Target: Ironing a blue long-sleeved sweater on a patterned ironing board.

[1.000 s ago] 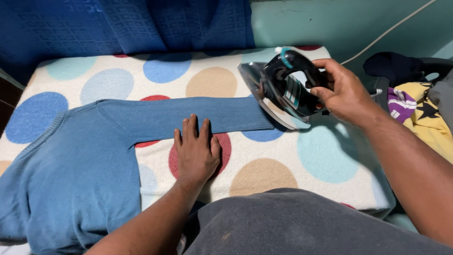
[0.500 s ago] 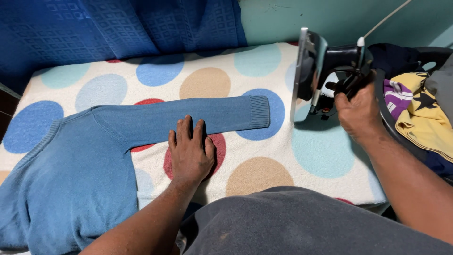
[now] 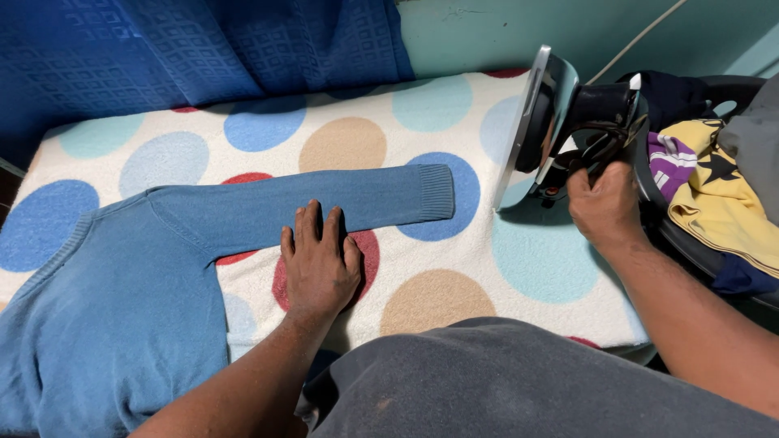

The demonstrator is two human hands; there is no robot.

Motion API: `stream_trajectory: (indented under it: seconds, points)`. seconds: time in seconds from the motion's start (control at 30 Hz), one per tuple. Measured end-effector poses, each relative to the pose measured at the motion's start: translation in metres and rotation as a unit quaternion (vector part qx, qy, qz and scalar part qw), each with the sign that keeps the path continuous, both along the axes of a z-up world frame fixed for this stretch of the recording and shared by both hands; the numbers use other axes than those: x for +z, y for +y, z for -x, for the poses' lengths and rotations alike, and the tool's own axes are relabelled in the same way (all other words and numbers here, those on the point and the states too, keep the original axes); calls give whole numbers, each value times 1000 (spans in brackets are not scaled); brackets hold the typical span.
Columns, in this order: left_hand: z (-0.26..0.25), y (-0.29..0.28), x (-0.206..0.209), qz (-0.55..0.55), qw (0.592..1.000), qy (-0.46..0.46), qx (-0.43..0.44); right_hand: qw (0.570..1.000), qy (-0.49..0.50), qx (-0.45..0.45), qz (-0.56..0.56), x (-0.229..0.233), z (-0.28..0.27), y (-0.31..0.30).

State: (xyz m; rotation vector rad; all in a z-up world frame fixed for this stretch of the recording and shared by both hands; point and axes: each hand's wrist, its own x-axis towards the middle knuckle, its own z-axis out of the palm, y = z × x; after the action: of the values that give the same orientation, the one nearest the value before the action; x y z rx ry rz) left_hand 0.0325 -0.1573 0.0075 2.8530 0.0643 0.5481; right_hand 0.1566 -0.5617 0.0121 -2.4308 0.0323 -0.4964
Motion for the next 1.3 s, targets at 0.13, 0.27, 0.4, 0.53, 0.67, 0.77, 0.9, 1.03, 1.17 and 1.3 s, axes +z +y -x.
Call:
stream_trajectory:
  seconds: [0.13, 0.27, 0.4, 0.53, 0.67, 0.77, 0.9, 1.03, 1.17, 1.3]
  points:
    - [0, 0, 1, 2, 1000, 13, 4, 1000, 17, 1, 6, -10, 0, -7]
    - [1, 0, -1, 2, 1000, 1, 0, 999, 51, -9, 3, -6, 3, -8]
    - [0, -1, 1, 5, 1000, -4, -1, 998, 65, -17, -4, -12, 3, -13]
    - [1, -2, 1, 5, 1000, -8, 0, 998, 57, -22, 7, -6, 8, -13]
    - [1, -1, 2, 5, 1000, -11, -3, 996, 77, -52, 20, -8, 8, -15]
    - [1, -1, 0, 5, 1000, -11, -2, 992, 114, -63, 7, -4, 7, -12]
    - [0, 0, -2, -4, 1000, -14, -5, 997, 40, -53, 26, -6, -11, -15]
    - [1, -2, 1, 7, 1000, -10, 0, 996, 84, -4, 14, 4, -28, -17]
    - [3, -2, 3, 15, 1000, -6, 3, 989, 146, 33, -15, 28, -17, 0]
    - [2, -2, 2, 6, 1000, -2, 3, 982, 29, 145, -116, 31, -7, 6]
